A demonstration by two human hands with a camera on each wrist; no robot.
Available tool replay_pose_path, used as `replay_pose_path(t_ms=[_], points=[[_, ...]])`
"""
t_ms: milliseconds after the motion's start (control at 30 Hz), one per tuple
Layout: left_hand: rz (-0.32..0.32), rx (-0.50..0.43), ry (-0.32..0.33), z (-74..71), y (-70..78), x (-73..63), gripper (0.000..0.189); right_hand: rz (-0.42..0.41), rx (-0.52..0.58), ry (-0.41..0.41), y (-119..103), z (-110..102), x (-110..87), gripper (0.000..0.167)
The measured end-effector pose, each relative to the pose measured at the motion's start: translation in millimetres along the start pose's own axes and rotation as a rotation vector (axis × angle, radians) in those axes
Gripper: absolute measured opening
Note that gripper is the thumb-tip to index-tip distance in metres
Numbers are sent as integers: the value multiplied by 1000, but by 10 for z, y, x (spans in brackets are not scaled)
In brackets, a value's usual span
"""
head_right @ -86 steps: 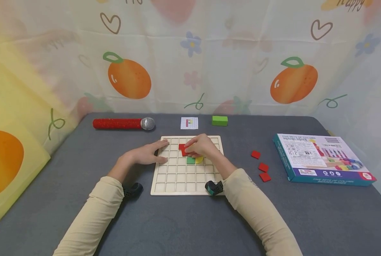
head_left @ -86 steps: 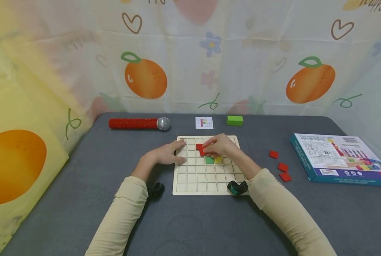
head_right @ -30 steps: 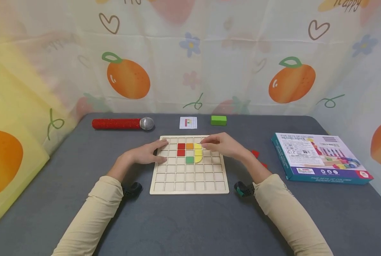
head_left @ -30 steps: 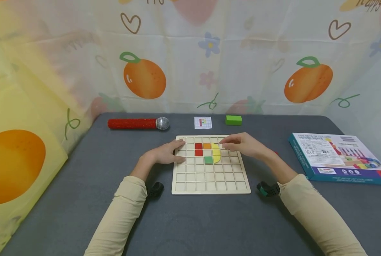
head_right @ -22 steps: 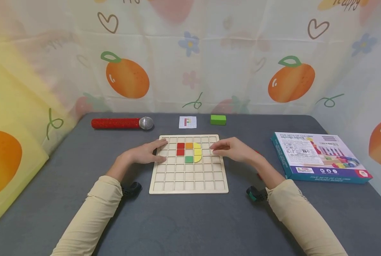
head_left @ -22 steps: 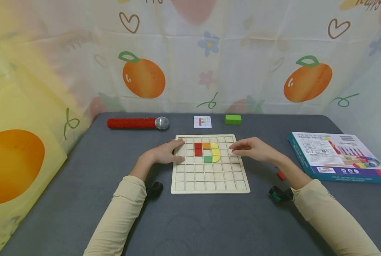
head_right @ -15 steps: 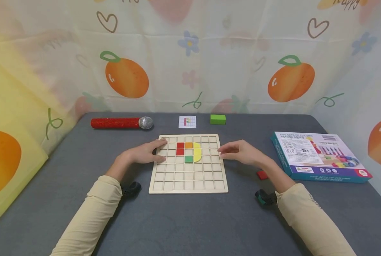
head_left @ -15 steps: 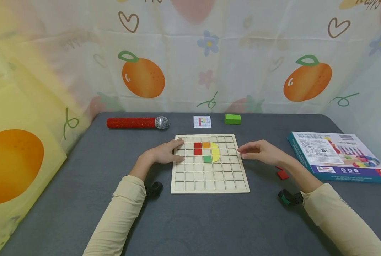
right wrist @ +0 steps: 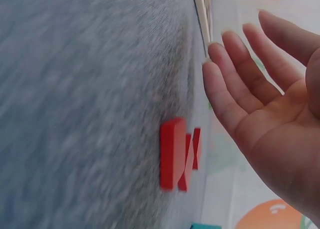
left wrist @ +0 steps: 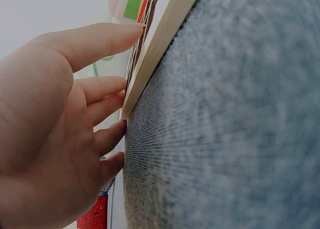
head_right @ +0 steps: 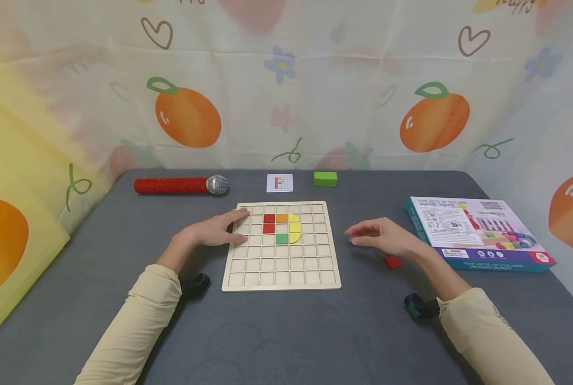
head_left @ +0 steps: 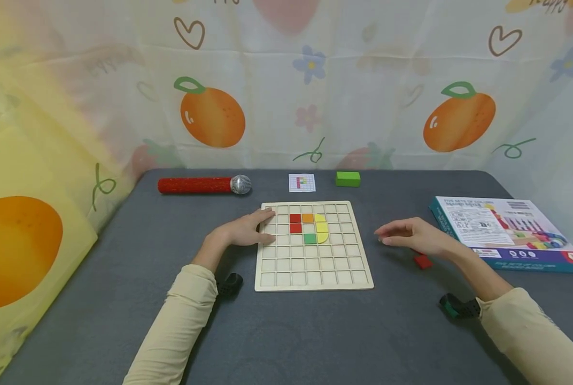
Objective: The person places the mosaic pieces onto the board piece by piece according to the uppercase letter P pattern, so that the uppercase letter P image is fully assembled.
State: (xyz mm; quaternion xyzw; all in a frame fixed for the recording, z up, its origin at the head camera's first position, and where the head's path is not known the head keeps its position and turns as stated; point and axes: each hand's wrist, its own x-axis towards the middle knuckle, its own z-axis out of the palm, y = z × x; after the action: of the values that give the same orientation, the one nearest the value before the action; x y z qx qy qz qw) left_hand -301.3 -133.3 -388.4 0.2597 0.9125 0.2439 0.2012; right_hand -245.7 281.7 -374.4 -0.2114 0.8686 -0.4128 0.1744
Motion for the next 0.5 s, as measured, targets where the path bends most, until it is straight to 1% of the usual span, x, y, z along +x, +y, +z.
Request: replay_pose_path(t_ms=[233, 367, 500], points=[[-5, -8, 4, -3, -12, 13, 75, 27, 15, -5, 100, -46, -123, 36], [-9, -7, 3, -2, -1, 0, 76, 24, 75, -25, 142, -71, -175, 38], [-10, -6, 1, 4, 5, -3, 76, 37, 112, -26, 162, -82, -229, 41]])
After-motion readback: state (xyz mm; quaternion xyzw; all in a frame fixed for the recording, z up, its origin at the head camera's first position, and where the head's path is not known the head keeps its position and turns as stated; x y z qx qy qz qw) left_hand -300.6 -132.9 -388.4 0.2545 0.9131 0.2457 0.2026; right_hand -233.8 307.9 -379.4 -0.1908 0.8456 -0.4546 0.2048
